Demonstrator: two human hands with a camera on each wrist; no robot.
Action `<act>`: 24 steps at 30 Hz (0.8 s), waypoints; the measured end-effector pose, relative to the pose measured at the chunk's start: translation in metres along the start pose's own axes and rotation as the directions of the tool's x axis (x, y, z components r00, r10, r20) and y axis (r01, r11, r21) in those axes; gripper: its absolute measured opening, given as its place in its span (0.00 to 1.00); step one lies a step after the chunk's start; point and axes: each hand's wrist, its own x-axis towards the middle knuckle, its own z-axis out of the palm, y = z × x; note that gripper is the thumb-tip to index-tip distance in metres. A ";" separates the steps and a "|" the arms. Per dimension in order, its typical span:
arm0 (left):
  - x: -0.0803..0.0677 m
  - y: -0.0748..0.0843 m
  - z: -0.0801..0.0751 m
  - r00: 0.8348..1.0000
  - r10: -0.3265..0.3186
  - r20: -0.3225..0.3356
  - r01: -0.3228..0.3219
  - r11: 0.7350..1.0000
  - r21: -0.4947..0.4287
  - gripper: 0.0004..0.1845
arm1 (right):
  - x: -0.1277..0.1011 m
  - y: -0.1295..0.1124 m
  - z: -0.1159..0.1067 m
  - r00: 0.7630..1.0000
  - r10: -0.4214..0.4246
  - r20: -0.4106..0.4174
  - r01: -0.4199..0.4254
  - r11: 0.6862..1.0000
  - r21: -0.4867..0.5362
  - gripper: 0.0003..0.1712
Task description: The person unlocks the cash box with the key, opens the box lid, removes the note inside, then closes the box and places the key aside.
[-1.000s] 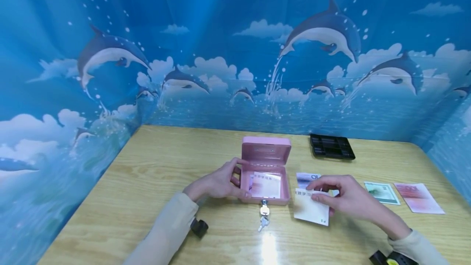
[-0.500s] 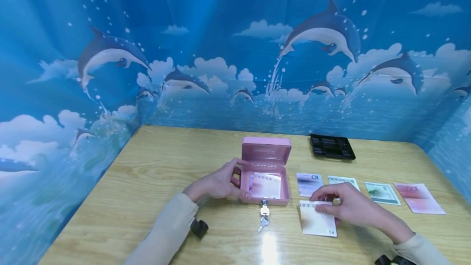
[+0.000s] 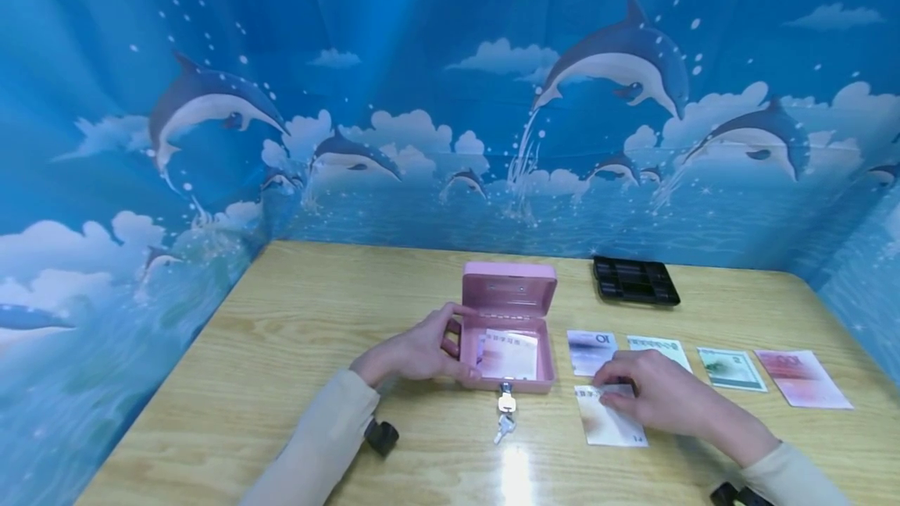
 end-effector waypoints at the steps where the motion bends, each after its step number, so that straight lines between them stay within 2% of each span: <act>1: 0.000 0.000 0.000 1.000 0.002 0.000 -0.002 1.000 -0.001 0.48 | 0.000 -0.001 0.000 1.000 -0.003 -0.012 0.003 1.000 -0.029 0.08; 8: 0.000 0.000 0.000 1.000 0.007 0.001 -0.007 1.000 -0.014 0.49 | -0.002 -0.005 0.000 0.997 0.043 -0.070 -0.051 0.991 -0.125 0.08; 11: 0.000 -0.001 0.000 1.000 0.005 0.000 -0.005 1.000 -0.019 0.50 | -0.001 -0.005 0.001 0.990 0.012 -0.138 -0.030 0.991 -0.129 0.08; 15: 0.000 -0.001 0.000 1.000 0.006 0.001 -0.006 1.000 -0.030 0.49 | 0.005 -0.010 0.003 0.975 -0.010 -0.223 0.001 0.999 -0.040 0.07; 20: 0.000 0.000 0.000 1.000 0.000 0.001 0.000 0.999 -0.034 0.48 | 0.015 -0.016 0.007 0.953 -0.035 -0.302 0.067 0.993 0.099 0.13; 22: 0.000 0.001 0.000 1.000 -0.001 0.003 0.001 1.000 -0.031 0.48 | 0.019 -0.018 0.008 0.949 -0.038 -0.314 0.083 0.988 0.133 0.16; 24: 0.000 0.001 -0.001 1.000 0.000 0.006 0.000 1.000 -0.023 0.48 | 0.023 -0.020 0.008 0.957 -0.013 -0.290 0.067 0.982 0.179 0.19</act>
